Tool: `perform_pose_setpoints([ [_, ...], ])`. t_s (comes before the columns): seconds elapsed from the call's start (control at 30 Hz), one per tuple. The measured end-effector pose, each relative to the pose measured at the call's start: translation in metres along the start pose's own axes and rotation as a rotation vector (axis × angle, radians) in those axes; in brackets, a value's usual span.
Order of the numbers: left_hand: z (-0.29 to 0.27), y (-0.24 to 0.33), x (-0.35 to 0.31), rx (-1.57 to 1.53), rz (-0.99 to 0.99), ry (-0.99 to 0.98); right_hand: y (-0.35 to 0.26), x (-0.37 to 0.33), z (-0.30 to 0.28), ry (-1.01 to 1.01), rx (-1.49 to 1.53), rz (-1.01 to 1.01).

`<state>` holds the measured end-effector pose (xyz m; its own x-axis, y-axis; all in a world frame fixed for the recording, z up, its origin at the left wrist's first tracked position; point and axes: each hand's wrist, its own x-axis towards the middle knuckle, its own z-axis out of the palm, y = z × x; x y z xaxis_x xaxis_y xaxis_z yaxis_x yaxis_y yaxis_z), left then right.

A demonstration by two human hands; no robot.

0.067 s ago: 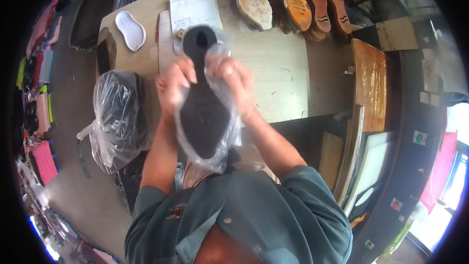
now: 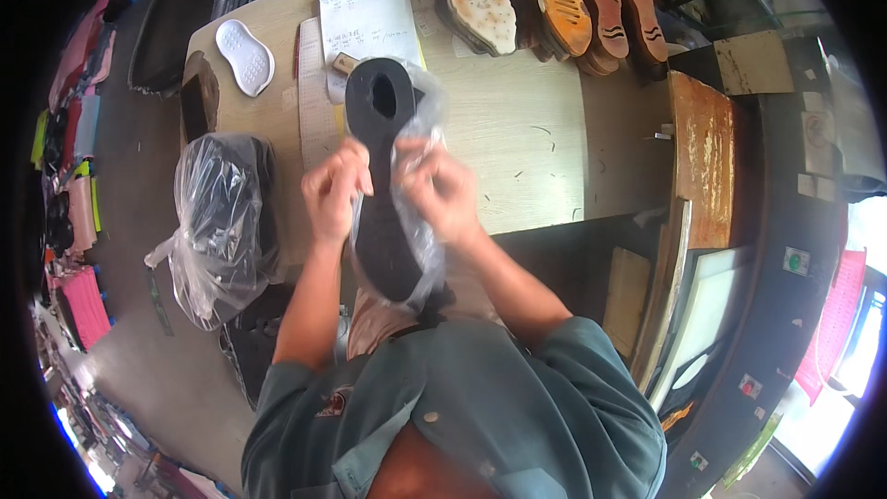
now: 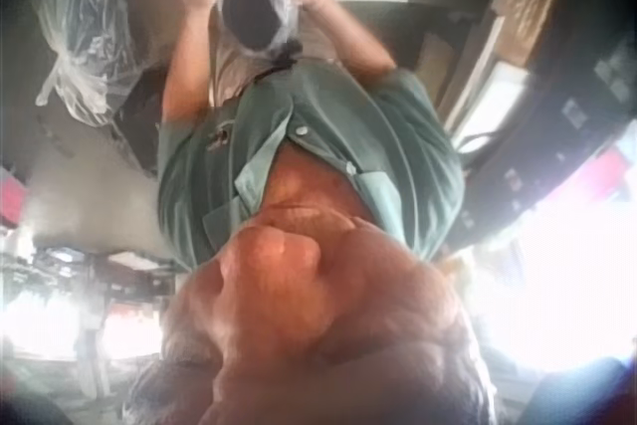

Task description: The person packs black footwear parts into a plastic bag, ties it, and places it on the floor. Then they use a heat press machine to press white and black insoles, repeatedly loading, pressing, and removing them.

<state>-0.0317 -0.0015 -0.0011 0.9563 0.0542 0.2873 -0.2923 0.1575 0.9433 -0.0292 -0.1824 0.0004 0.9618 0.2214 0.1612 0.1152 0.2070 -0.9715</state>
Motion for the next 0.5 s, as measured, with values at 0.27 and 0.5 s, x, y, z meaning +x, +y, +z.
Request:
perform_pose_setpoints([
  [0.27,0.011,0.024,-0.005,0.343,-0.016,-0.082,-0.008,-0.011,-0.009,-0.114,-0.292,-0.156],
  [0.5,0.023,0.024,0.009,0.678,0.043,-0.114,-0.01,0.032,-0.052,0.299,-0.251,0.178],
])
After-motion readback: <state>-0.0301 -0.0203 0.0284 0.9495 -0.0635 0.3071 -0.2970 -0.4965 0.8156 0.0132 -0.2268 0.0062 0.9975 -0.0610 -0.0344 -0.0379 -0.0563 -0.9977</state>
